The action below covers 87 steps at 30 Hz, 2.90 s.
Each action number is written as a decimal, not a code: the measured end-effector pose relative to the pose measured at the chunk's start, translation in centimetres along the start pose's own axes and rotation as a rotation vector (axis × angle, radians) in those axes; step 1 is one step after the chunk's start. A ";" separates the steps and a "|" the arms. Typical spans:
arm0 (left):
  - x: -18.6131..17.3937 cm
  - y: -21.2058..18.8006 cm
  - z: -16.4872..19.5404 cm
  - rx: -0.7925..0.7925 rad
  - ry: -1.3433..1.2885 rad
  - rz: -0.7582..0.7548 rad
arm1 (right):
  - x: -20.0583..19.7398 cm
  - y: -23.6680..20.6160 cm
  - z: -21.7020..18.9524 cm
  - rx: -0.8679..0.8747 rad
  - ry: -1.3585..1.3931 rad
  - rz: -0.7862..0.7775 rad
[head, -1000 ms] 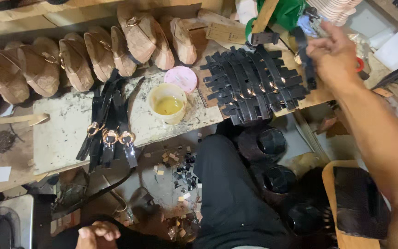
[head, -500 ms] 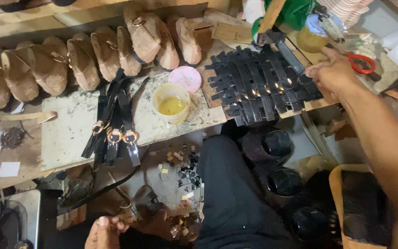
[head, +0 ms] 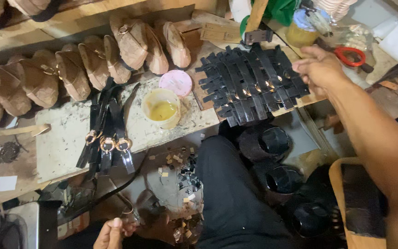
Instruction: The person sits on the floor at a workbench and trims small tabs off black shoe straps with gold rings, working one strap at a time on their lap. They place the trimmed straps in a stack on the bench and use scissors at one point.
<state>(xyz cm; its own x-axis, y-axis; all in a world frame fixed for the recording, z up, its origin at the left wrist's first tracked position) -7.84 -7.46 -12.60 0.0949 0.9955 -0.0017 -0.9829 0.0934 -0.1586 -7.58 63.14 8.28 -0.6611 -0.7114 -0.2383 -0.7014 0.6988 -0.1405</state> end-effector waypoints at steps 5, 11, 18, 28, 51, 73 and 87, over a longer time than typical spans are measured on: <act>-0.4 -0.5 -0.4 -0.110 -0.045 0.044 | 0.8 0.6 -1.6 -0.160 -0.064 -0.025; 0.0 -0.6 0.2 -0.068 -0.015 0.049 | 0.7 0.5 -4.8 -0.323 0.384 -0.036; 0.1 -0.5 -0.3 -0.005 -0.018 -0.028 | 2.2 0.2 -0.4 0.028 -0.090 -0.097; -0.5 -0.8 -2.1 -0.168 0.142 0.041 | 1.6 -2.4 -2.6 -0.717 -0.782 0.041; 4.6 18.9 22.4 0.574 1.229 0.300 | 12.7 -17.4 4.0 -0.939 -0.898 -0.525; -2.5 13.4 19.9 0.259 0.299 0.350 | 17.9 -19.9 -3.8 -0.722 -0.792 -0.585; 4.3 1.8 4.2 -0.323 -0.203 0.058 | 35.5 -15.0 -11.1 -0.996 -0.937 -0.660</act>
<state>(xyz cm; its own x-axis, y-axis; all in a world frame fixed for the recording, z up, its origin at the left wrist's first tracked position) -9.90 -2.95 -8.78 -0.0241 0.9850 0.1708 -0.8823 0.0594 -0.4670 -23.48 26.57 12.58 -0.0328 -0.2967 -0.9544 -0.9371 -0.3230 0.1326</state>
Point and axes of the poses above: each hand's wrist, its own y-axis towards the middle knuckle, its own x-axis out of the palm, z = x × y, the point moved 7 cm from there along y, towards the middle knuckle, and after that the axes turned 6 degrees about y, right-handed, at the moved point
